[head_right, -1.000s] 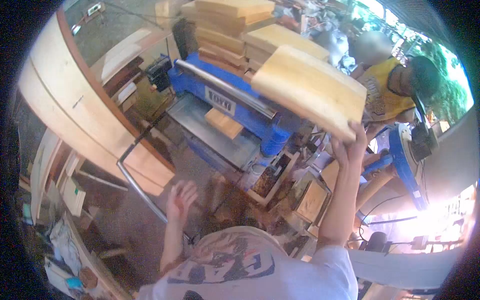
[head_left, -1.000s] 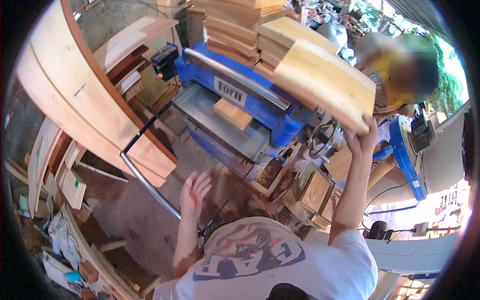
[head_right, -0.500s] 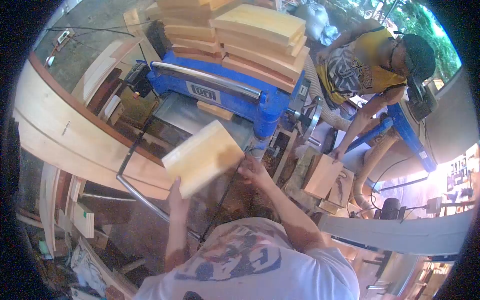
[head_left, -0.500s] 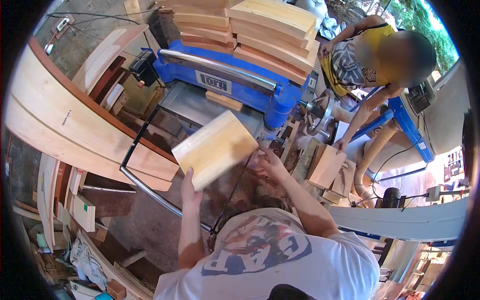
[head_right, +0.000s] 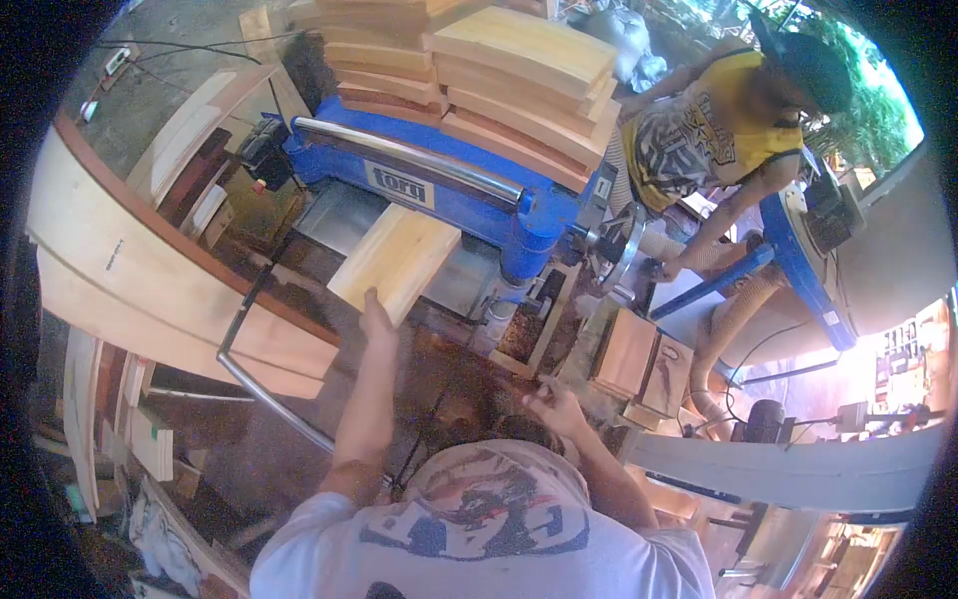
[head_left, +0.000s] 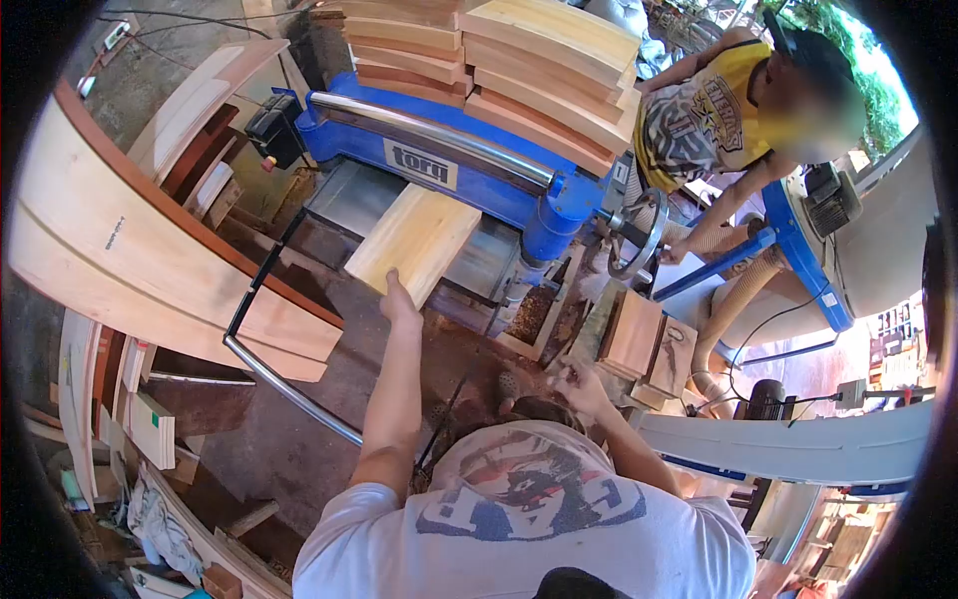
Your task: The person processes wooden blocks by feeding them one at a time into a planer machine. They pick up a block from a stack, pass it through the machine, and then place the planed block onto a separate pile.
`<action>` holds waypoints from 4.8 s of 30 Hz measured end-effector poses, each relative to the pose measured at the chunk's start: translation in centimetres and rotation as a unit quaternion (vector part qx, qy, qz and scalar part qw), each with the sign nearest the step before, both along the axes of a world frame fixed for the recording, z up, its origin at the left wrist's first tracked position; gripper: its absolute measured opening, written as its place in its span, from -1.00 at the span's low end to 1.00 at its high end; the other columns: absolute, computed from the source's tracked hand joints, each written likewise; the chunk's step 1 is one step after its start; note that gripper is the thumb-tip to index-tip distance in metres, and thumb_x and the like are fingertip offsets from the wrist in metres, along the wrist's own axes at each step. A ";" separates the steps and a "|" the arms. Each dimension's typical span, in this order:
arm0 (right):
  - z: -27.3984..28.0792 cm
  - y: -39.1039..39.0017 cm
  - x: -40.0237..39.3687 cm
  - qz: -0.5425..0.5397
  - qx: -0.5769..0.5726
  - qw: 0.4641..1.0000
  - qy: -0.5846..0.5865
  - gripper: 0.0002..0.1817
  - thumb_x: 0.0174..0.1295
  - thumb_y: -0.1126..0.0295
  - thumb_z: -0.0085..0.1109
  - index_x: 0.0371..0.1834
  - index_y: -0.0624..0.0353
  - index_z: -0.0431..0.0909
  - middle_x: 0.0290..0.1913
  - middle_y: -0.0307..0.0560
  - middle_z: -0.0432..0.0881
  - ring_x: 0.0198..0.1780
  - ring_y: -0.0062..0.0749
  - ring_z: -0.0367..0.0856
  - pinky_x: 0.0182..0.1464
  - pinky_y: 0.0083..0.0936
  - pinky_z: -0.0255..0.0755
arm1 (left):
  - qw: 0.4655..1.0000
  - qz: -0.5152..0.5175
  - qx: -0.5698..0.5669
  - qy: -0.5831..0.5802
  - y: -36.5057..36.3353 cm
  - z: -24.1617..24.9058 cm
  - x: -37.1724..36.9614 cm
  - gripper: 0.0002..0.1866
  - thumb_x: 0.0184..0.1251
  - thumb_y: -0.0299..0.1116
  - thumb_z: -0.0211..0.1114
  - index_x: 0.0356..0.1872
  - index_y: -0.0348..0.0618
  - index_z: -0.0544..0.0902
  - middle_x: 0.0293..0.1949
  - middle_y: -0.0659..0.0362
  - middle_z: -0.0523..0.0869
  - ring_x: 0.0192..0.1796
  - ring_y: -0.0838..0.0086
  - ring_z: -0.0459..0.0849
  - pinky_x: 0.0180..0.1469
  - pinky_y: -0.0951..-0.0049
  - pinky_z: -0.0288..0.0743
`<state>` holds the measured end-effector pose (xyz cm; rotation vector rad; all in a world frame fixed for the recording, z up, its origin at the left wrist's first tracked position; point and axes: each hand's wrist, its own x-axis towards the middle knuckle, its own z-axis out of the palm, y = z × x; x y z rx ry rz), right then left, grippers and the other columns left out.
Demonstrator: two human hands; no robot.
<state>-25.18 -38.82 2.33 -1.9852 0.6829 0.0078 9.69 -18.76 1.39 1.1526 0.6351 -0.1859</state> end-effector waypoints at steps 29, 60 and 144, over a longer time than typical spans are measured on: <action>4.8 -4.2 2.6 0.028 -0.084 0.986 0.139 -0.29 0.24 -0.01 0.31 0.33 0.21 0.36 0.01 0.17 0.71 -0.09 0.01 0.73 -0.06 -0.18 0.59 | 0.962 0.039 0.270 0.032 -9.9 -0.6 2.8 0.01 0.44 0.28 -0.02 0.49 -0.55 0.04 0.40 -0.42 0.30 0.43 -0.19 0.35 0.44 0.03 0.26; 29.6 -17.2 34.0 -0.290 0.228 0.828 -0.423 -0.47 0.28 0.16 0.29 0.04 0.44 0.43 -0.32 0.21 0.65 -0.50 -0.16 0.67 -0.59 -0.42 0.48 | 0.985 0.050 0.153 -0.063 15.8 -1.4 -19.7 -0.48 0.48 -0.09 0.23 0.27 -0.27 0.49 0.00 0.16 0.59 0.03 0.44 0.54 0.16 0.41 0.39; 37.8 -4.7 29.1 0.002 0.196 0.899 -0.391 -0.38 0.39 0.09 0.19 0.32 0.31 0.30 -0.08 0.04 0.58 -0.23 -0.34 0.61 -0.28 -0.40 0.57 | 0.855 0.066 0.498 -0.131 -2.8 -1.7 -5.2 -0.20 0.40 -0.07 0.27 0.43 -0.50 0.21 0.41 -0.28 0.25 0.44 -0.16 0.19 0.49 -0.04 0.00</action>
